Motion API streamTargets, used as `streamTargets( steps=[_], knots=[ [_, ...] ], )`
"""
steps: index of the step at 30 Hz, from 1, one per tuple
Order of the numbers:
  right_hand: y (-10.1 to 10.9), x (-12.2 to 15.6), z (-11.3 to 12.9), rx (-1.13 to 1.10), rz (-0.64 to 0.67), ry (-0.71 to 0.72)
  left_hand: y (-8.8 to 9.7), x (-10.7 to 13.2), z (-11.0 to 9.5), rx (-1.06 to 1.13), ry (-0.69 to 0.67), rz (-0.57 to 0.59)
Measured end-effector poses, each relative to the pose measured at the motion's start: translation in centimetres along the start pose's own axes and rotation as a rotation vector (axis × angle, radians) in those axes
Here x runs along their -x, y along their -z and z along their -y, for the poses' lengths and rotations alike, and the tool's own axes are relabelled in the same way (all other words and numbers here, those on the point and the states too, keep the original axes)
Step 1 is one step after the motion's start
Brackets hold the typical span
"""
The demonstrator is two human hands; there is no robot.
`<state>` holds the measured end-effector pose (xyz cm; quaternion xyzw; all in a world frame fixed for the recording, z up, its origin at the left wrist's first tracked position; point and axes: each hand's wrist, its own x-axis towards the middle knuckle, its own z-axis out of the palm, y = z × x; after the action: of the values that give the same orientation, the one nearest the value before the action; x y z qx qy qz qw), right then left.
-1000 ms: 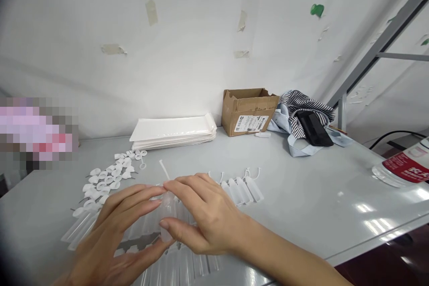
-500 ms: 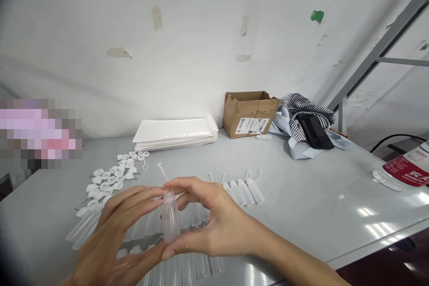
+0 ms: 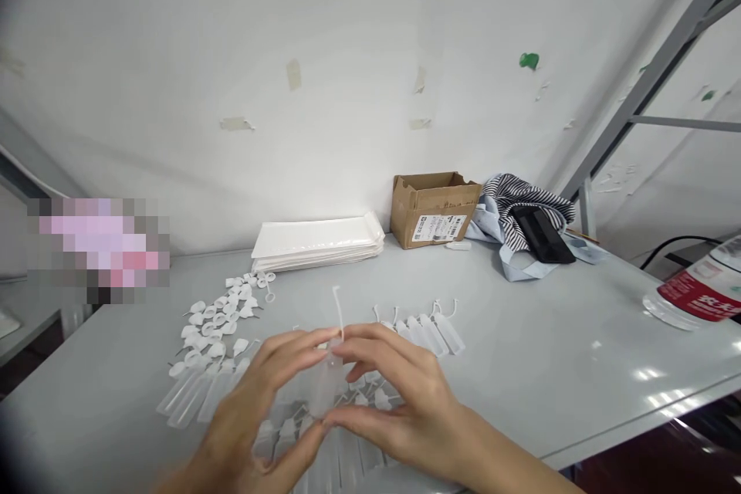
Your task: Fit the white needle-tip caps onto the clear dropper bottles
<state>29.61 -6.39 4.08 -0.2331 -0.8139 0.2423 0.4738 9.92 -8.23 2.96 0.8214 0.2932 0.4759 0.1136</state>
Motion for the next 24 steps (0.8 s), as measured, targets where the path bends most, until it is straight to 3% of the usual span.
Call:
streamTargets(
  steps=[5, 7, 14, 19, 24],
  knots=[
    [0.1, 2.2, 2.2, -0.048, 0.031, -0.088, -1.8, 0.5, -0.1, 0.041, -0.118, -0.073],
    [-0.4, 2.7, 2.6, -0.105, -0.013, -0.135, -2.3, 1.0, 0.1, 0.000, -0.144, -0.063],
    [-2.2, 2.4, 1.7, -0.190, -0.205, -0.238, -2.7, 2.2, 0.6, -0.116, -0.049, 0.128],
    [-2.9, 2.1, 1.4, -0.282, -0.196, -0.274, -3.8, 2.4, 1.2, -0.076, -0.126, 0.017],
    [-3.4, 2.0, 1.6, -0.367, -0.212, -0.370, -3.4, 2.3, 1.0, -0.106, -0.114, 0.094]
  ],
)
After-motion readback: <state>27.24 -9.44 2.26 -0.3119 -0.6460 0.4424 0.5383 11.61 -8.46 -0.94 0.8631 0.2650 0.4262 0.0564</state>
